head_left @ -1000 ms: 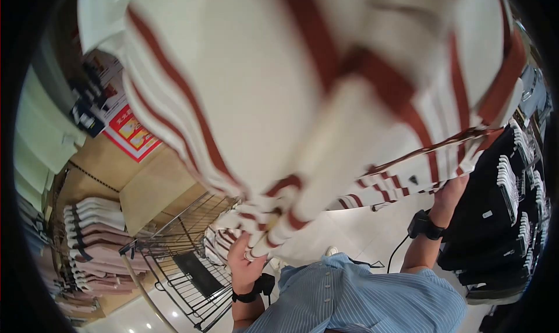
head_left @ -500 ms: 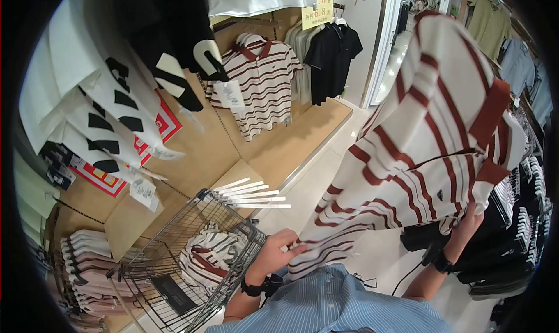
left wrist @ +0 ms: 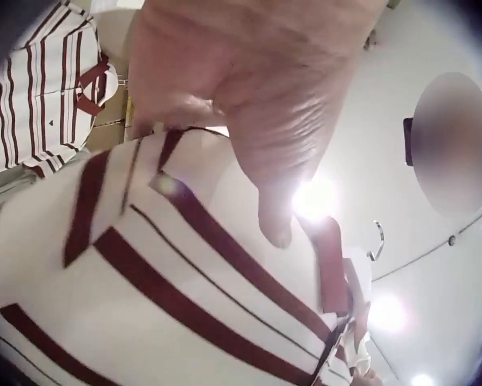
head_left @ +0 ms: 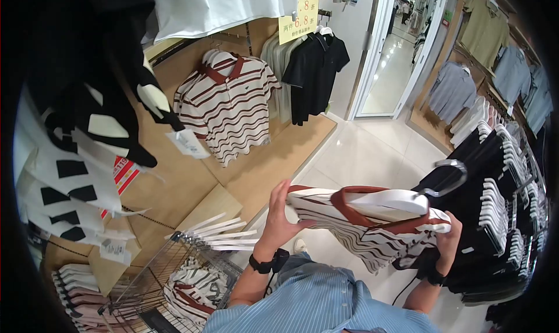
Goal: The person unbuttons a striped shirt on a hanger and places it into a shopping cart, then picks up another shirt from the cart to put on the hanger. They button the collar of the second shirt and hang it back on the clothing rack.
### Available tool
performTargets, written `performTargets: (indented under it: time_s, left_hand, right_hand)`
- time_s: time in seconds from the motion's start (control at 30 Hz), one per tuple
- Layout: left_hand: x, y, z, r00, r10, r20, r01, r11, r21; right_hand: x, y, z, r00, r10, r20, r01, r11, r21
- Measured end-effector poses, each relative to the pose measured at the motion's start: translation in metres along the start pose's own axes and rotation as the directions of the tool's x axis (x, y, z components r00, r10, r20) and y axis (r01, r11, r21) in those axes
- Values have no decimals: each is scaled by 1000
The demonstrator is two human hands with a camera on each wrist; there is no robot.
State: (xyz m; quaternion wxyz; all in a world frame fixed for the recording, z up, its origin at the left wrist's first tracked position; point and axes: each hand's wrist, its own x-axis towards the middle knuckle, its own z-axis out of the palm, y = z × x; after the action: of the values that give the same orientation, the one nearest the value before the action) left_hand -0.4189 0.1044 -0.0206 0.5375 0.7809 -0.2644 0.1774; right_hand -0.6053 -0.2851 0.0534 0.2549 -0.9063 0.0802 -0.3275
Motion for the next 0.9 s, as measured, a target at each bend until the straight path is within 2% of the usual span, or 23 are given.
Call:
performTargets:
  time_s: [0.03,0.07,0.1,0.2,0.23,0.33,0.37,0.47,0.5,0.57,0.7,0.8,0.83,0.9]
  left_hand:
    - [13,-13,1,997,-65,30,66,997,-43]
    - [29,-25,4,991,-118,58,123,989,-84]
    - [42,-33,10,975,-216,-46,202,957,-210]
    - [72,-52,-8,971,-171,165,140,972,187]
    - [84,-50,-7,978,-123,168,89,976,198]
    - [96,-72,6,964,-250,94,238,963,125]
    - [102,-71,10,957,-289,-26,290,953,84]
    - [118,-79,4,975,-223,-12,211,902,376]
    - [118,-92,6,973,-219,-66,226,870,438]
    - [130,-101,4,958,-199,-207,270,868,417]
    - [148,-129,-3,896,-236,-376,388,827,406]
    - [172,-140,6,879,-260,-398,433,785,443]
    - [181,-141,10,868,-312,-385,470,765,441]
    - [195,-150,18,886,-294,-359,451,724,521]
  right_hand:
    - [21,-2,11,999,-8,47,7,1000,12]
    - [43,0,21,988,47,146,-47,999,-2]
    - [62,-2,40,997,-38,61,34,997,74]
    - [116,12,77,983,-79,165,78,997,10]
    - [133,11,91,969,-64,238,62,998,18]
    - [176,14,146,941,-155,302,142,988,64]
    - [190,17,162,926,-179,332,166,984,70]
    - [233,17,210,872,-285,399,239,957,162]
    - [248,20,228,861,-324,392,262,943,205]
    - [286,32,264,835,-413,365,320,902,288]
    - [357,55,324,838,-429,336,256,854,452]
    - [400,69,365,782,-431,451,184,850,493]
    - [416,69,368,728,-442,523,190,864,466]
    - [438,66,385,727,-536,428,305,811,499]
